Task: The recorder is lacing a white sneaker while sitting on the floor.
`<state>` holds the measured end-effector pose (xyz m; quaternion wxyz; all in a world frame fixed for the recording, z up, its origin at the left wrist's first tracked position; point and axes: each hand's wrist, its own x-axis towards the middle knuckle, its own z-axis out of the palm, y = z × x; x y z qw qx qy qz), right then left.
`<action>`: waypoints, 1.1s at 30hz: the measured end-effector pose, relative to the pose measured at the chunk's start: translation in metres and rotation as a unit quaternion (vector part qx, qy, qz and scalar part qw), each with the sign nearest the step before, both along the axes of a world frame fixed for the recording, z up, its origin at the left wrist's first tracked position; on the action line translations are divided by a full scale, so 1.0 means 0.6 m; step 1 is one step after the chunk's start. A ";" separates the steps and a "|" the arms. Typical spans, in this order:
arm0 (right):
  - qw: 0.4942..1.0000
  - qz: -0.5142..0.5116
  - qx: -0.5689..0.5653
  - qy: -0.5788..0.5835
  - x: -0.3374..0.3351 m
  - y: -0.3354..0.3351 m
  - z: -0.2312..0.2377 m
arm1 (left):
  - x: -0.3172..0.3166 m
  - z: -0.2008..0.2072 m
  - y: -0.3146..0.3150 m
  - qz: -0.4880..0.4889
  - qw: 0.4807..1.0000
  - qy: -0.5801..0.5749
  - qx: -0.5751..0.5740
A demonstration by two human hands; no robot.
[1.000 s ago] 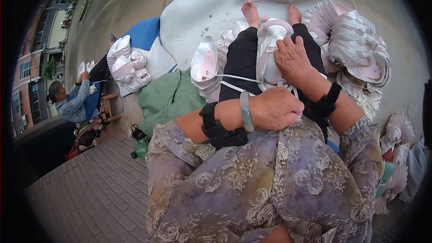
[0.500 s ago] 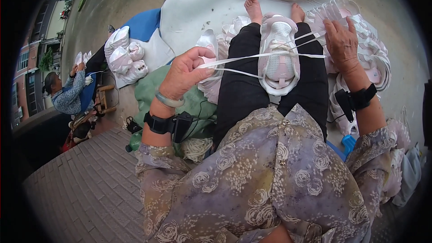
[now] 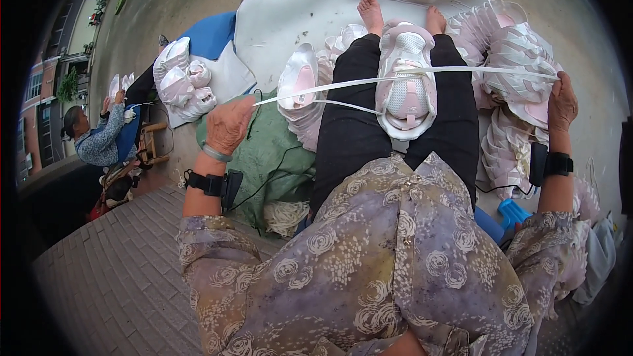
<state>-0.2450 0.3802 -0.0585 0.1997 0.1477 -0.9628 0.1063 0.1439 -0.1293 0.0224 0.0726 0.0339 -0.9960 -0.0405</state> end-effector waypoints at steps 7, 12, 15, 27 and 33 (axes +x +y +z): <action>0.999 -0.007 -0.012 -0.038 -0.010 0.200 -0.007 | 0.076 0.018 -0.136 0.097 0.974 -0.121 -0.168; 0.996 0.045 -0.076 0.001 0.014 0.318 0.043 | 0.116 0.032 -0.211 0.133 0.967 -0.130 -0.175; 0.992 0.066 -0.102 -0.019 0.022 0.341 0.068 | 0.106 0.056 -0.215 0.150 0.958 -0.159 -0.187; 0.720 0.054 -0.398 -0.565 0.227 -0.054 -0.011 | -0.104 -0.100 0.091 0.306 0.704 -0.266 0.583; 0.574 0.070 -0.487 -0.655 0.244 -0.233 -0.013 | -0.228 -0.128 0.234 0.250 0.635 -0.266 0.681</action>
